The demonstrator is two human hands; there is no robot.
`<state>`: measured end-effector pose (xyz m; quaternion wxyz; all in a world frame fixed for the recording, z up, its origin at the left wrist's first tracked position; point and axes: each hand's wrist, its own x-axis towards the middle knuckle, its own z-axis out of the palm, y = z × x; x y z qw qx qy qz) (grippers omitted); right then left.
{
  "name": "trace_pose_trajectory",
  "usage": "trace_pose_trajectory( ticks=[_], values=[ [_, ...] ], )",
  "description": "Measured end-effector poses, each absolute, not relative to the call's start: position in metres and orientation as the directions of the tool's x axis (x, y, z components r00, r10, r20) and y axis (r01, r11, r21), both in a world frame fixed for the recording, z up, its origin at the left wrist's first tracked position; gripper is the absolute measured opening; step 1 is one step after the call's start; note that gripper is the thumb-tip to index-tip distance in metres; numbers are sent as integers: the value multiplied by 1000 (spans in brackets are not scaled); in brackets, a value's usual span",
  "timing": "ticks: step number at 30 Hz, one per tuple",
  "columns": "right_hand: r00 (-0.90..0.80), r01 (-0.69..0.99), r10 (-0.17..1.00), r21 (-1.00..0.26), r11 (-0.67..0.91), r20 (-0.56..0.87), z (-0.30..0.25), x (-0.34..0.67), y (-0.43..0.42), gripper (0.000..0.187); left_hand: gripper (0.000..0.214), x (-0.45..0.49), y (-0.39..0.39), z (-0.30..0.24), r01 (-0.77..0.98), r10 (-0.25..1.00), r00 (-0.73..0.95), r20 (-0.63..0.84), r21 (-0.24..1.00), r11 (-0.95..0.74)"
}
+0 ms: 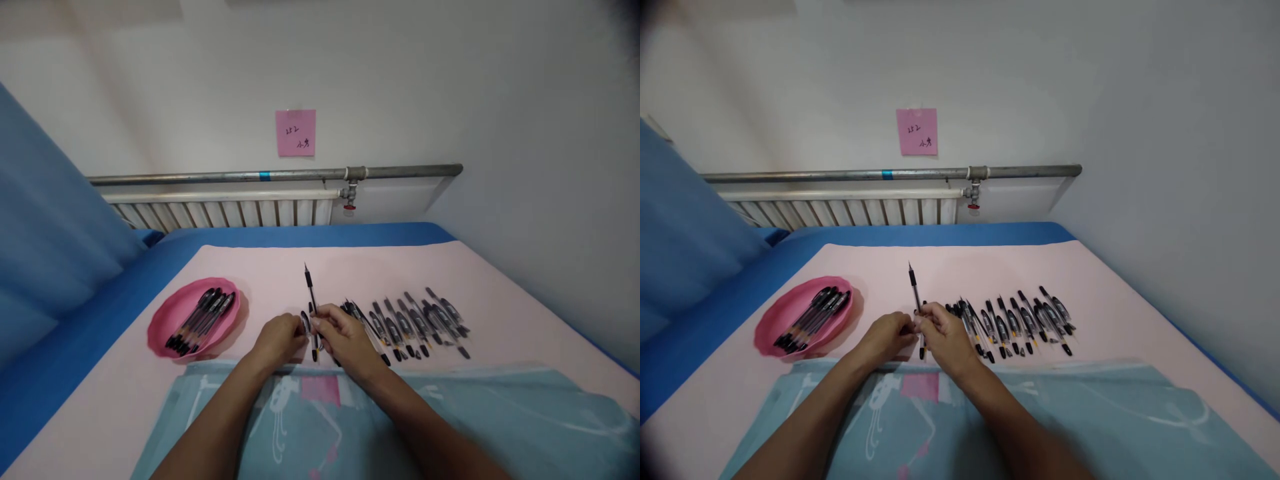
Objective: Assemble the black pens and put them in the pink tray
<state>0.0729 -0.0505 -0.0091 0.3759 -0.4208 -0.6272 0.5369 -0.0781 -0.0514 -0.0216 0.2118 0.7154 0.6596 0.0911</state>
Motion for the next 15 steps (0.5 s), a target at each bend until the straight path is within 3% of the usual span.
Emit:
trace_pose_trajectory(
  ticks=[8, 10, 12, 14, 15],
  values=[
    [-377, 132, 926, -989, 72, 17, -15, 72, -48, 13, 21, -83, -57, -20, 943, 979, 146, -145, 318, -94],
    [-383, 145, 923, -986, 82, 21, -18, 71, -48, 13, 17, -89, -56, -21, 904, 991, 91, -95, 424, -42],
    [-394, 159, 919, -983, 96, 26, -21, 71, -48, 13, 13, -98, -55, -18, 751, 999, -29, -41, 659, 49],
    [-422, 180, 906, -976, 119, 33, -23, 70, -50, 12, 11, -108, -53, -13, 398, 986, -161, -50, 911, 111],
    [-441, 195, 897, -971, 138, 39, -24, 69, -51, 12, 12, -113, -53, -10, 174, 975, -206, -83, 977, 120]
  ],
)
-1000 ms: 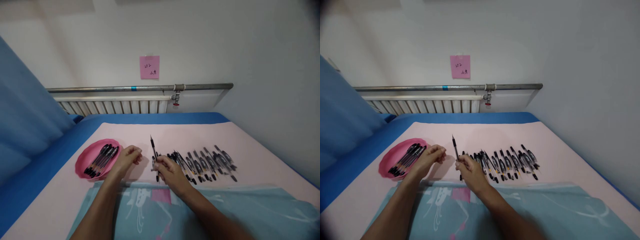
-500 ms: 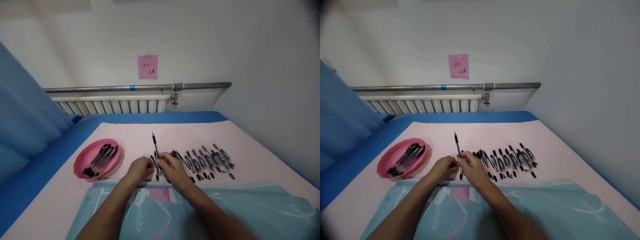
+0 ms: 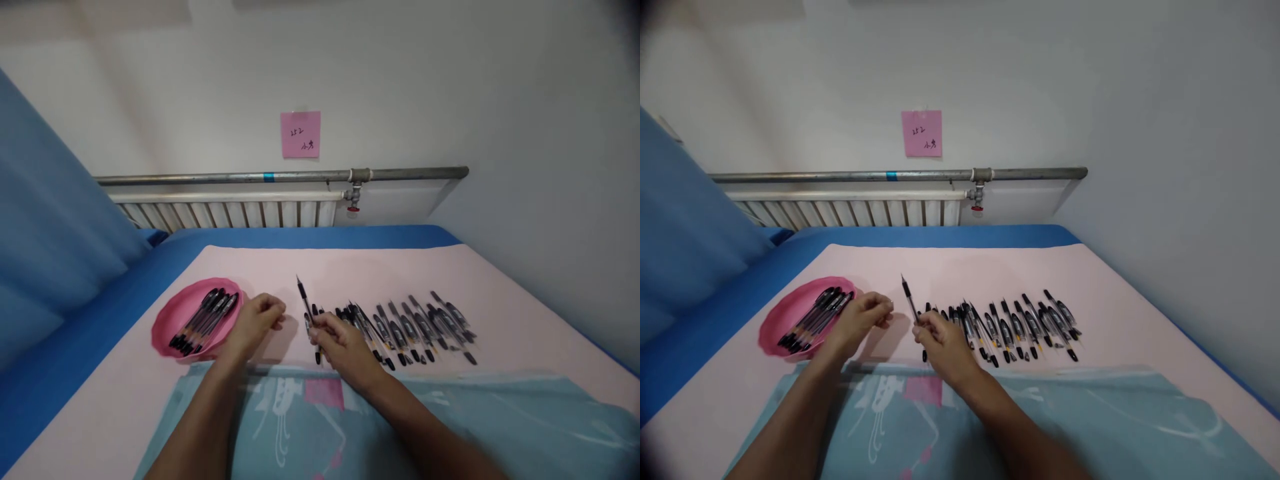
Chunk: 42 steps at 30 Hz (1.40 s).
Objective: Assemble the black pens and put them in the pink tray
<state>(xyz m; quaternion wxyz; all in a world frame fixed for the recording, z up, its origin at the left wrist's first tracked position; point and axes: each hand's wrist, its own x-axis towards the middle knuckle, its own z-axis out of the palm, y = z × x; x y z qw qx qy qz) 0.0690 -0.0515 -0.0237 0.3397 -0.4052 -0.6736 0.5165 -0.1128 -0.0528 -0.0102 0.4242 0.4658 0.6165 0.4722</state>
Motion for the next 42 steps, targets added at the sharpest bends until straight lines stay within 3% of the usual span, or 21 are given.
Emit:
trace_pose_trajectory(
  ticks=[2, 4, 9, 14, 29, 35, 42],
  values=[
    [-480, 228, 876, -957, 182, 52, -25, 68, -55, 10, 17, -120, -52, -4, -216, 961, -228, -158, 970, 109],
    [-518, 257, 853, -942, 218, 56, -26, 66, -58, 10, 19, -125, -51, -1, -435, 955, -210, -211, 895, 102],
    [-552, 300, 833, -924, 237, 34, -25, 63, -61, 9, 8, -128, -49, -2, -616, 949, -147, -278, 777, 133],
    [-563, 350, 827, -903, 248, 9, -25, 63, -61, 9, 7, -128, -49, -2, -649, 943, -161, -290, 751, 119],
    [-545, 335, 838, -921, 197, -19, -26, 62, -61, 8, 16, -114, -52, -3, -549, 967, -128, -222, 828, 117],
    [-536, 276, 842, -955, 112, -56, -31, 60, -63, 7, 17, -105, -50, -7, -598, 959, -154, -238, 795, 102],
    [-570, 207, 792, -971, -117, -217, -20, 57, -65, 5, 15, -100, -48, -10, -642, 948, -188, -258, 763, 80]
  ],
)
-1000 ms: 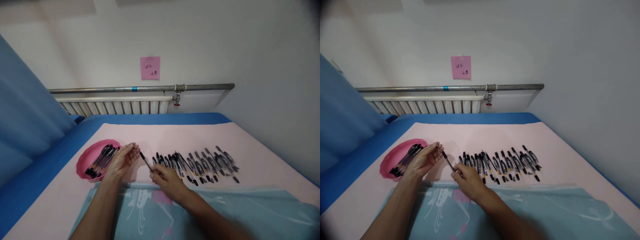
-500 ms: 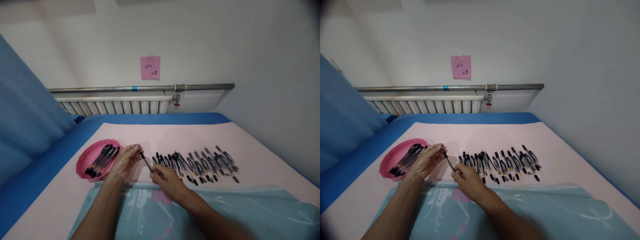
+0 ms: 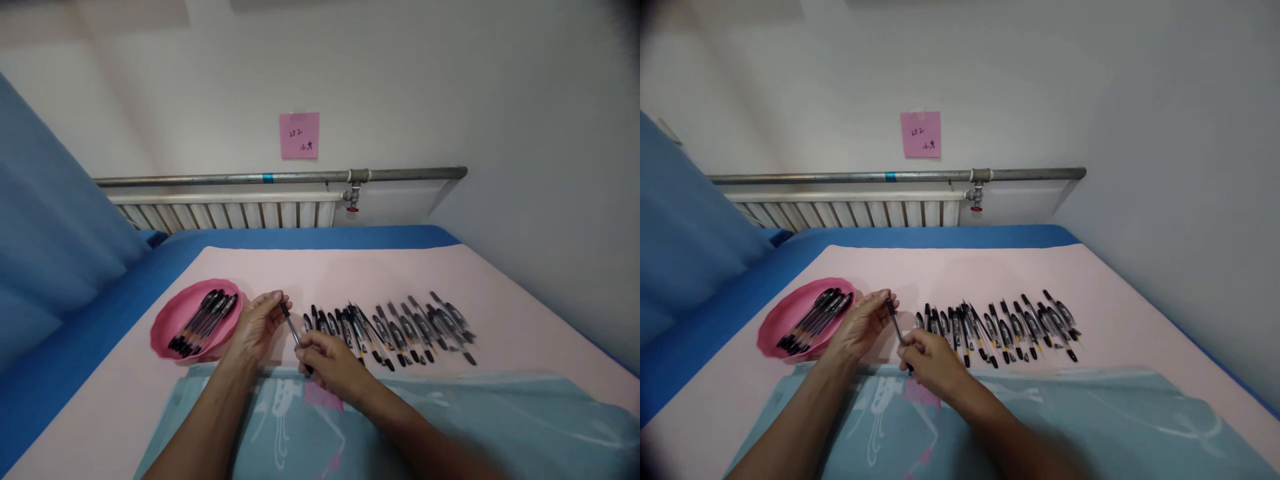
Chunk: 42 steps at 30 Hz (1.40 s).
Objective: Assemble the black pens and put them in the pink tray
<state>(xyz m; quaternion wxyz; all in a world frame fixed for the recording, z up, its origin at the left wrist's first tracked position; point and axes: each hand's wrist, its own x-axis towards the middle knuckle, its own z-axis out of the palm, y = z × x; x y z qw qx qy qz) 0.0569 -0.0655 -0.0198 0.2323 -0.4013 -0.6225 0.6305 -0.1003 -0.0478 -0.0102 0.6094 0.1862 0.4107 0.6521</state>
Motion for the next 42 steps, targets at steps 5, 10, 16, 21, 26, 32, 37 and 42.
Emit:
trace_pose_trajectory(
  ticks=[5, 10, 16, 21, 26, 32, 37, 42],
  values=[
    [-586, 162, 780, -975, -152, -219, -20, 56, -66, 5, 10, -98, -48, -10, -690, 937, -152, -314, 713, 127],
    [-581, 127, 767, -961, -244, -272, -18, 55, -68, 8, 7, -94, -49, -10, -718, 933, -144, -329, 684, 130],
    [-631, 38, 707, -923, -384, -320, -16, 57, -69, 15, 6, -96, -48, -11, -734, 935, -124, -333, 665, 140],
    [-662, -17, 674, -892, -451, -328, -14, 58, -67, 16, 6, -97, -49, -10, -747, 936, -65, -346, 639, 184],
    [-637, 3, 698, -907, -422, -327, -15, 57, -66, 16, 11, -95, -50, -11, -679, 950, -114, -291, 721, 139],
    [-535, 101, 813, -973, -208, -229, -19, 56, -64, 9, 25, -93, -50, -15, -562, 966, -151, -212, 822, 92],
    [-517, 208, 845, -978, -28, -134, -23, 56, -65, 7, 30, -93, -49, -14, -607, 943, -192, -272, 788, 104],
    [-512, 216, 854, -976, 25, -92, -27, 56, -67, 8, 23, -94, -49, -13, -600, 941, -239, -238, 798, 49]
  ],
)
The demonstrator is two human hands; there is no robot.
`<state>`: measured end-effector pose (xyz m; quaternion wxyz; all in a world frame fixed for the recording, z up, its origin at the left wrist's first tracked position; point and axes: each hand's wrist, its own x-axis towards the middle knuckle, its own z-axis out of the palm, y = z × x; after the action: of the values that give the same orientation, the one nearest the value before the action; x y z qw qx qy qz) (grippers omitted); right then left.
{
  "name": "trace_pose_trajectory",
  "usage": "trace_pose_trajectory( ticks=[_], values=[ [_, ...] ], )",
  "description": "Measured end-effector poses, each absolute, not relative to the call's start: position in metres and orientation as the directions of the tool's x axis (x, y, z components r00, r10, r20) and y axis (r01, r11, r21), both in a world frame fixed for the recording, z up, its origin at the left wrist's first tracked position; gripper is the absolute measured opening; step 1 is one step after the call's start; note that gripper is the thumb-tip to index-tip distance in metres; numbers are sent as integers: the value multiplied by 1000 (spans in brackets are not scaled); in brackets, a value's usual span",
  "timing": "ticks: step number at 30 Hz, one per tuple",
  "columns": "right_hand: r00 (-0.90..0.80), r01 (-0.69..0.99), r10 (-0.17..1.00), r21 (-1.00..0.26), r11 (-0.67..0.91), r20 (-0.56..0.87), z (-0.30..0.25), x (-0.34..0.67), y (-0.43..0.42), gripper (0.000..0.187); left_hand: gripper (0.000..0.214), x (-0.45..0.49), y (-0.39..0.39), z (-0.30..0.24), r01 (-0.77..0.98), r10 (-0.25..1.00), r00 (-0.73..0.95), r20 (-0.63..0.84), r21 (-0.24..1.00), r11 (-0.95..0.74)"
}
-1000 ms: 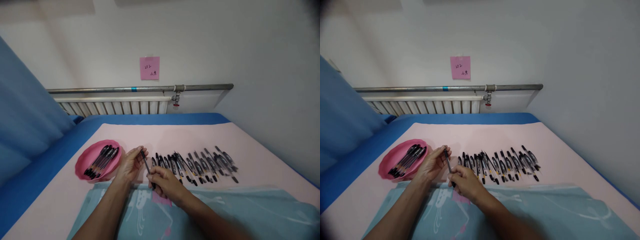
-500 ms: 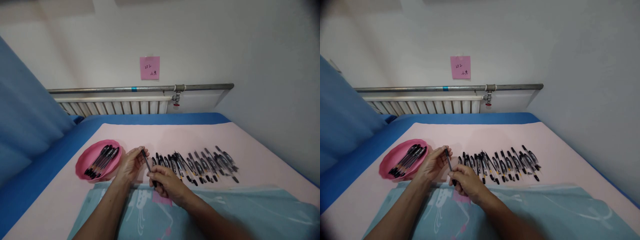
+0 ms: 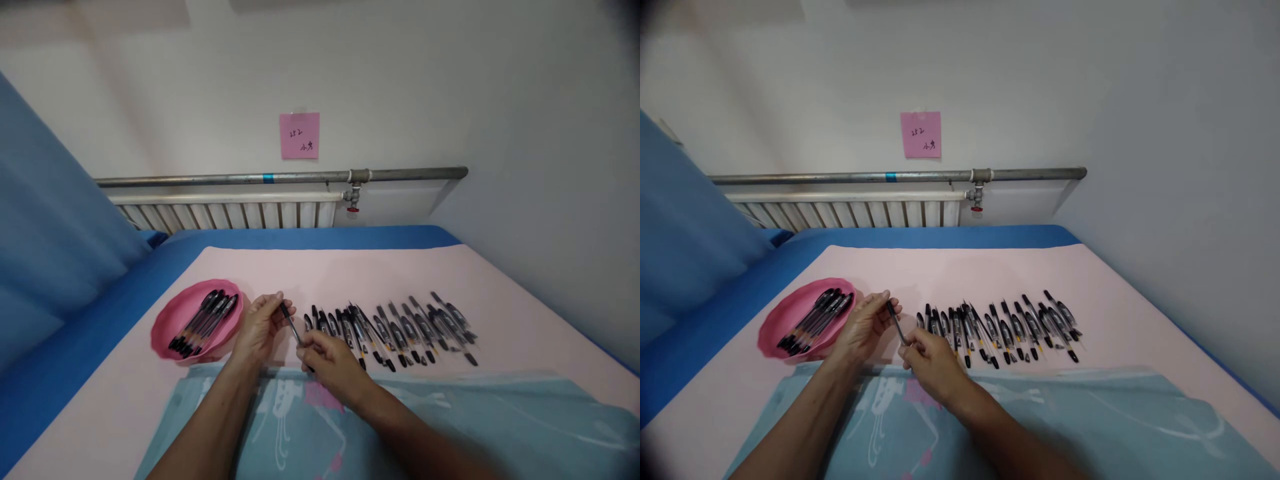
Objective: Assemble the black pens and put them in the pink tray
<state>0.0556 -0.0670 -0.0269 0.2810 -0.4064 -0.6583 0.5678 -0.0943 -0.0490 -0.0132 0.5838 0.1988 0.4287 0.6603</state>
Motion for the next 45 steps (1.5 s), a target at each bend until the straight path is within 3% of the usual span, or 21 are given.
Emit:
trace_pose_trajectory(
  ticks=[7, 14, 21, 27, 34, 41, 45],
  values=[
    [-530, 187, 836, -981, -48, -142, -24, 56, -67, 7, 20, -96, -50, -10, -603, 959, -150, -242, 791, 106],
    [-515, 225, 855, -972, 64, -63, -30, 56, -67, 7, 19, -97, -50, -13, -578, 952, -176, -250, 809, 106],
    [-523, 213, 850, -976, 55, -66, -29, 56, -66, 8, 23, -97, -51, -7, -617, 961, -49, -271, 765, 184],
    [-519, 238, 853, -968, 78, -60, -31, 57, -66, 7, 16, -96, -51, -10, -608, 957, -128, -262, 783, 133],
    [-523, 247, 851, -963, 107, -40, -32, 58, -65, 7, 22, -96, -51, -10, -620, 955, -79, -287, 764, 178],
    [-534, 226, 842, -973, 57, -74, -27, 57, -67, 9, 12, -99, -51, -10, -590, 969, -78, -236, 794, 146],
    [-530, 234, 844, -971, 49, -85, -27, 57, -66, 10, 21, -97, -51, -8, -621, 960, -56, -273, 763, 181]
  ],
)
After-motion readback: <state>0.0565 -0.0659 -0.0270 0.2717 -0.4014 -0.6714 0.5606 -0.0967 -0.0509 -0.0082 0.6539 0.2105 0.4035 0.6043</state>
